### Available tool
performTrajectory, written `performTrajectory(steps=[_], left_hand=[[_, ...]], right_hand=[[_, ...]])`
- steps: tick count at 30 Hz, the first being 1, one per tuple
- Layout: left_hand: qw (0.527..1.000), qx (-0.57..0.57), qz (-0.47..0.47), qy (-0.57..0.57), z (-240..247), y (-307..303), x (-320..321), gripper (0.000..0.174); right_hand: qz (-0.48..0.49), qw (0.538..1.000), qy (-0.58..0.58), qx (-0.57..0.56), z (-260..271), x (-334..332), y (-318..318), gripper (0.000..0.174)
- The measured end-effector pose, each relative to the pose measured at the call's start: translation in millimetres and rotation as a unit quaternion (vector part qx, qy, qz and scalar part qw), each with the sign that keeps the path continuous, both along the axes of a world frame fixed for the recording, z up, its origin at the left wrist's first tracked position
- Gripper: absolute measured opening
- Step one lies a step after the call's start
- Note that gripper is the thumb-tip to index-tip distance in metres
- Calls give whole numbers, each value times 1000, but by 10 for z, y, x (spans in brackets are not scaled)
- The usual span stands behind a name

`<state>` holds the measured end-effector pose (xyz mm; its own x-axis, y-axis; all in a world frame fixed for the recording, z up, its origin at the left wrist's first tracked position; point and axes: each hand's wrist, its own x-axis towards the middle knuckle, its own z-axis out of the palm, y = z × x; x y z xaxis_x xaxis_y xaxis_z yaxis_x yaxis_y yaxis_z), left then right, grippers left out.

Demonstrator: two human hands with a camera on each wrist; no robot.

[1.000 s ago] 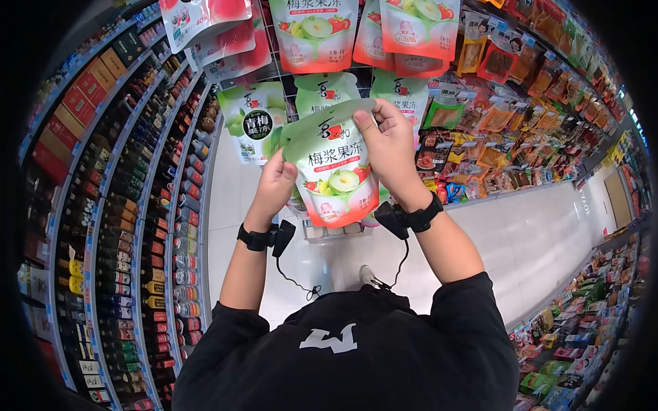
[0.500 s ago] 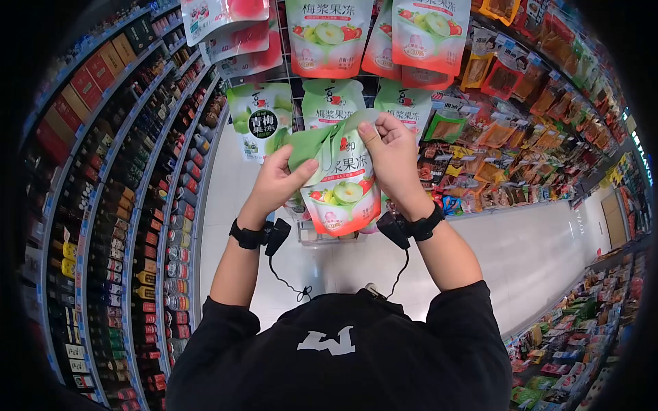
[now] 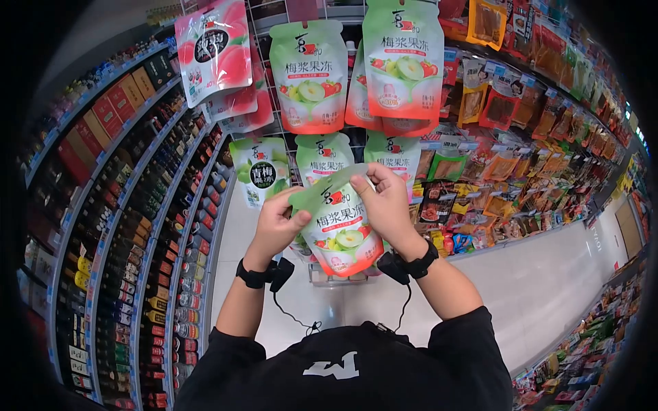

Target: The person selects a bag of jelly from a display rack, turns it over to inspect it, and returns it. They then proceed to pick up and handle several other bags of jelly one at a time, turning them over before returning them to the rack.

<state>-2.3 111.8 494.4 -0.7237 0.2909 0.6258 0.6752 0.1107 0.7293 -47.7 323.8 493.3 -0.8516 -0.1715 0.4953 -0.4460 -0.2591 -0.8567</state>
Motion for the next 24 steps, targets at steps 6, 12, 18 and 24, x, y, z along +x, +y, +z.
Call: performTrajectory(steps=[6,12,18,24], left_hand=[[990,12,84,-114,51,88,-3,37],[983,66,125,-114,-137,193,-132,35],[972,118,157,-126,-241,252,-172,35],[957,204,143,-147,-163,343,-191,37]], right_hand=[[-3,1000,-8,19,7,-35,65,13],[14,998,2,60,-95,-135,141,11],[20,998,7,59,-57,-109,122,12],[8,997,11,70,-4,-104,86,14]])
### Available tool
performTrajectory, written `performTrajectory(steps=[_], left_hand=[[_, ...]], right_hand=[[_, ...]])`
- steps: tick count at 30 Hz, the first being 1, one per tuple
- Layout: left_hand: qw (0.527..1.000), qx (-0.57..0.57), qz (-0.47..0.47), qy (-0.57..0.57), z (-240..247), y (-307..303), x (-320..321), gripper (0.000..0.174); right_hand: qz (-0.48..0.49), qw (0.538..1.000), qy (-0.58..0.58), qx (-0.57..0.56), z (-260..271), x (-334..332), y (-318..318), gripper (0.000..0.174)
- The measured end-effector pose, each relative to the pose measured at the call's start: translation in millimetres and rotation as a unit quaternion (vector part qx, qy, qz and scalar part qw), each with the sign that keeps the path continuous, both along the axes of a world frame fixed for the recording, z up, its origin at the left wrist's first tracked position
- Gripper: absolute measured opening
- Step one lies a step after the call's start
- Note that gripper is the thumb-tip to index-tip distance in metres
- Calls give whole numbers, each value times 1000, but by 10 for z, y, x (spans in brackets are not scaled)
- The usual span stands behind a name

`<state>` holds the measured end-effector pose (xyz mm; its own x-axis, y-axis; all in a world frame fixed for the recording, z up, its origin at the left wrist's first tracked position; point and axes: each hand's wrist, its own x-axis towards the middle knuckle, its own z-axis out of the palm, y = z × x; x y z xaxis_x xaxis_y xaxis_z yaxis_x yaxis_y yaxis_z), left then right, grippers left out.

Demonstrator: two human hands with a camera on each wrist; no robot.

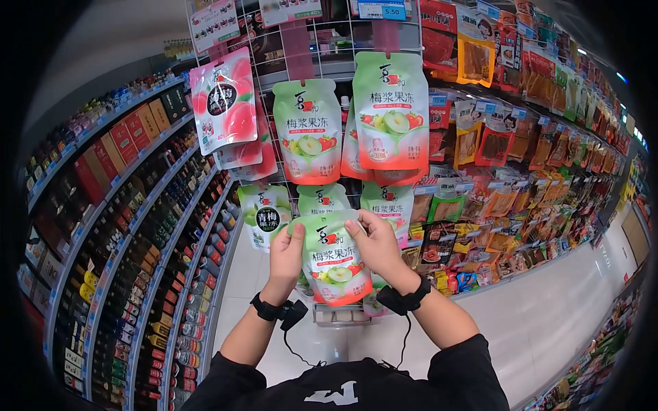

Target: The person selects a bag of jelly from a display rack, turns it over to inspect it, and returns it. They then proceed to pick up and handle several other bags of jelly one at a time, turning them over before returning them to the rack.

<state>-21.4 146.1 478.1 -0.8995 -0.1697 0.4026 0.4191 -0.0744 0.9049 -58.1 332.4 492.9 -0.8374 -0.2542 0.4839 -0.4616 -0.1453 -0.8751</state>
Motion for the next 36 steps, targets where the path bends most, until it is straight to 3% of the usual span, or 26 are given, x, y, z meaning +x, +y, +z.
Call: performTrajectory(steps=[4,7,12,14,23,28,30,32,34,36], left_hand=[[999,-19,11,29,196,-15,-31,37],[997,-58,12,59,396,-83,-80,35],[990,-10,5,139,773,-78,-194,26],[985,-109,36,129,845,-189,-282,23],[966,-154,101,181,1283,-217,-465,37],[972,-124,64,188,1564,-234,-586,38],[981,-50,-18,186,1724,-210,-582,36],[985,-37,-27,165,1871,-212,-596,33],[962,-127,55,234,2007,-214,-653,31],[962,-142,49,229,2143,-261,-752,33]], right_hand=[[-2,999,29,45,176,-63,28,16],[6,998,68,-2,404,-63,-33,18],[-20,993,112,6,629,-235,-76,16],[-46,990,136,14,690,-350,-70,20],[-38,987,153,-1,1162,-437,-151,31],[-48,989,137,-28,1446,-371,-267,29],[-35,991,119,-58,1567,-396,-298,28],[-43,990,128,-31,1687,-508,-280,26],[-52,988,140,-28,1852,-454,-305,25],[-62,987,146,-31,2025,-500,-338,25]])
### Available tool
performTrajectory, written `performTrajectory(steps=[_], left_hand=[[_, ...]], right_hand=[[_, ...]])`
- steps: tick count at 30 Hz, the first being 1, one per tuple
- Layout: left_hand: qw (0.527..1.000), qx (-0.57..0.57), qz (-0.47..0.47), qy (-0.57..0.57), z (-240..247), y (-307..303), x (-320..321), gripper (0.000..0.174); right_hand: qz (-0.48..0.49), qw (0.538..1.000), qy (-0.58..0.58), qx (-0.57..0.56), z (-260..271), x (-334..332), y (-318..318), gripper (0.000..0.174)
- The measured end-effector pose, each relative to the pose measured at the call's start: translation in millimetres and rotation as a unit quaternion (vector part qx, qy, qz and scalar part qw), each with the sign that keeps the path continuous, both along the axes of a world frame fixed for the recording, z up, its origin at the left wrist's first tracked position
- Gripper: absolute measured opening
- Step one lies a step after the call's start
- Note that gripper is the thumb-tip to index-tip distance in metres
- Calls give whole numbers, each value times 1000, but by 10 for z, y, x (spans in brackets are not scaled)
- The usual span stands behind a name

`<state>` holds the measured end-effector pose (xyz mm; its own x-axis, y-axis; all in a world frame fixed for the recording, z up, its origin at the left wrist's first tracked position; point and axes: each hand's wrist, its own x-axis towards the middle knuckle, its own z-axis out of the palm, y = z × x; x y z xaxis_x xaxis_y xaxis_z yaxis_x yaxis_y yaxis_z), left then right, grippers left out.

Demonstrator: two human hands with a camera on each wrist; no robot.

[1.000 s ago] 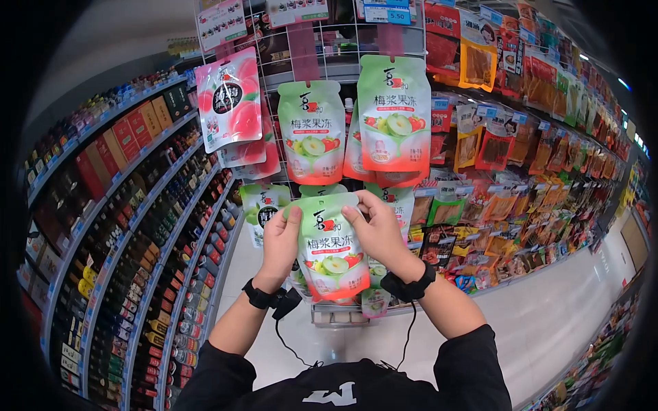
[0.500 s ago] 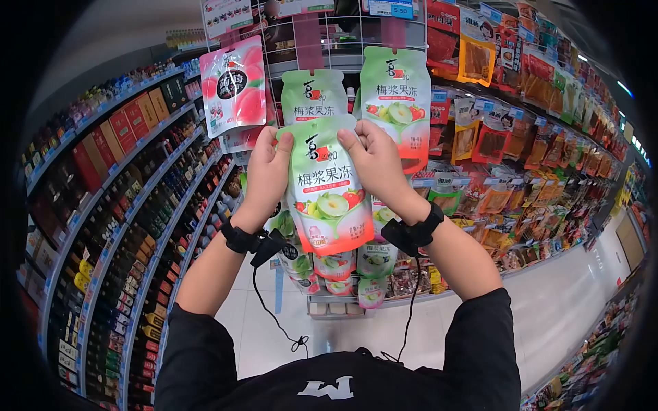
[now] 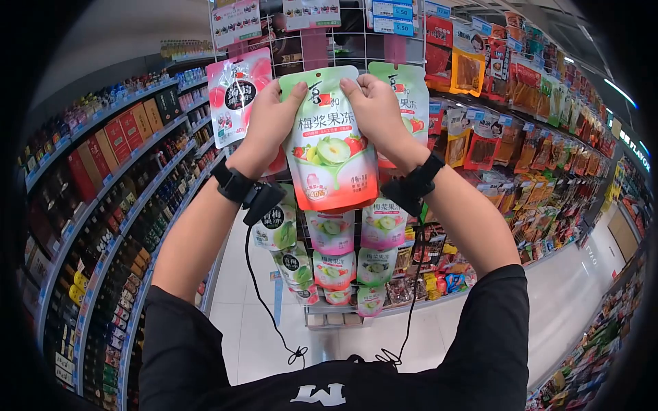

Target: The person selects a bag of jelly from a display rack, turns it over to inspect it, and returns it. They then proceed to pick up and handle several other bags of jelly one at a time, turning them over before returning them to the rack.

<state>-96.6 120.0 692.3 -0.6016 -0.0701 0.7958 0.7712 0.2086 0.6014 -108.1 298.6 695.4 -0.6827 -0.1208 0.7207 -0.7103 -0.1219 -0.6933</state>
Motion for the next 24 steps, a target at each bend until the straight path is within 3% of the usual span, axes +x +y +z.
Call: performTrajectory(steps=[5,10,21,24], left_hand=[[998,-3,8,-58,519,-31,-318,32],[997,1,8,-74,900,-75,-448,34],[995,-7,20,-97,1132,-215,-697,32],[979,26,-141,-147,1168,-293,-700,35]], right_hand=[[-41,999,6,31,440,-350,6,29],[-16,998,-11,55,867,-625,-25,30],[-92,990,21,108,1081,-907,-115,32],[-78,991,47,101,1087,-947,-124,29]])
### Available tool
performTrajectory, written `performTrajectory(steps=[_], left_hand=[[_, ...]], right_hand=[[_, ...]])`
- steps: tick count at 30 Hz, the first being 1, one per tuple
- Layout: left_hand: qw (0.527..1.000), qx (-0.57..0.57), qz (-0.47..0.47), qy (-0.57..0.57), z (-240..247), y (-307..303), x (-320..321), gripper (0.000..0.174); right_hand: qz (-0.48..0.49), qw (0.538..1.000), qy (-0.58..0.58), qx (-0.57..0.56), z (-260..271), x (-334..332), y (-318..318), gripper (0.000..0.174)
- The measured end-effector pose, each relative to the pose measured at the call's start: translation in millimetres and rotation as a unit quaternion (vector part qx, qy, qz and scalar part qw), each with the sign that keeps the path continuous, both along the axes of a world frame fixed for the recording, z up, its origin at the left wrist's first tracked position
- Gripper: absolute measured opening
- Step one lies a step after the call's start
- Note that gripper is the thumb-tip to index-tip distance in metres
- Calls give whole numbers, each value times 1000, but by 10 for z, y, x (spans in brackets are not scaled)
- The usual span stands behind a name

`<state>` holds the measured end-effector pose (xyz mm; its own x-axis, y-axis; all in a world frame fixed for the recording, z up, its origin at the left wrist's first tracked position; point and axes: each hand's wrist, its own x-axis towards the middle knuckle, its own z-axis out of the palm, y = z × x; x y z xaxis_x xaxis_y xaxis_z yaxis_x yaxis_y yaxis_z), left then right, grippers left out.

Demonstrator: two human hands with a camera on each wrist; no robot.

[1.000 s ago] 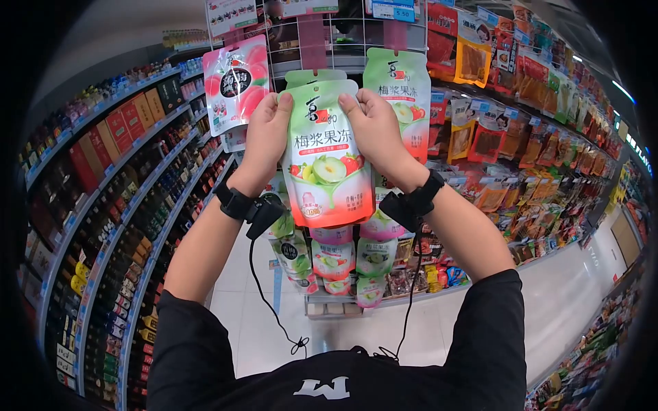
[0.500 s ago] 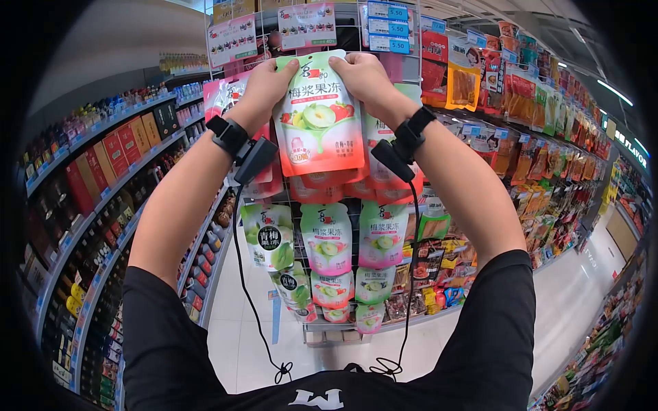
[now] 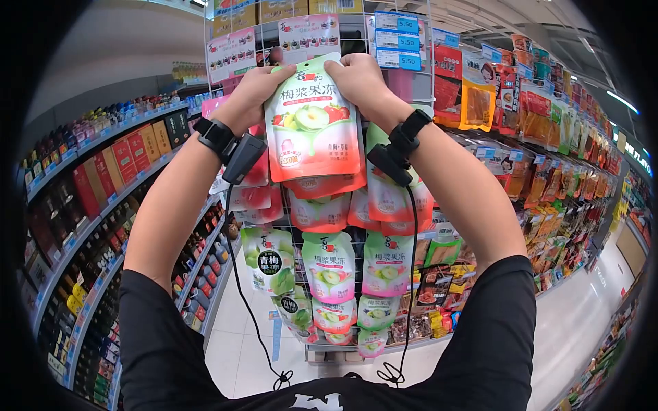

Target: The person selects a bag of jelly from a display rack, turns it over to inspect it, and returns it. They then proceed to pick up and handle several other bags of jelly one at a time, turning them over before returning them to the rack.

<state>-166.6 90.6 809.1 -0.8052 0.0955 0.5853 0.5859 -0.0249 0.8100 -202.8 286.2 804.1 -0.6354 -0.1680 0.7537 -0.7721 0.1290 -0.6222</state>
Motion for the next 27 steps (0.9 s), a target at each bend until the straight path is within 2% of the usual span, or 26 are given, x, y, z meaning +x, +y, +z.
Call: performTrajectory(steps=[3,10,17,20,24,27], left_hand=[[999,-15,-15,-30,39,-57,28,34],[998,10,-56,-33,1,-22,92,32],[999,-13,-30,-26,-77,53,217,54],[999,-40,-20,-15,-57,71,234,56],[999,-40,-13,3,-86,56,228,52],[997,-58,52,25,-149,119,277,44]], right_hand=[[-41,999,24,13,-9,98,-17,27],[23,1000,4,-17,-71,53,-10,26],[51,998,-5,-43,-190,105,14,26],[63,996,-9,-56,-228,114,49,25],[64,995,4,-70,-287,91,25,29],[43,997,-5,-63,-355,57,33,29]])
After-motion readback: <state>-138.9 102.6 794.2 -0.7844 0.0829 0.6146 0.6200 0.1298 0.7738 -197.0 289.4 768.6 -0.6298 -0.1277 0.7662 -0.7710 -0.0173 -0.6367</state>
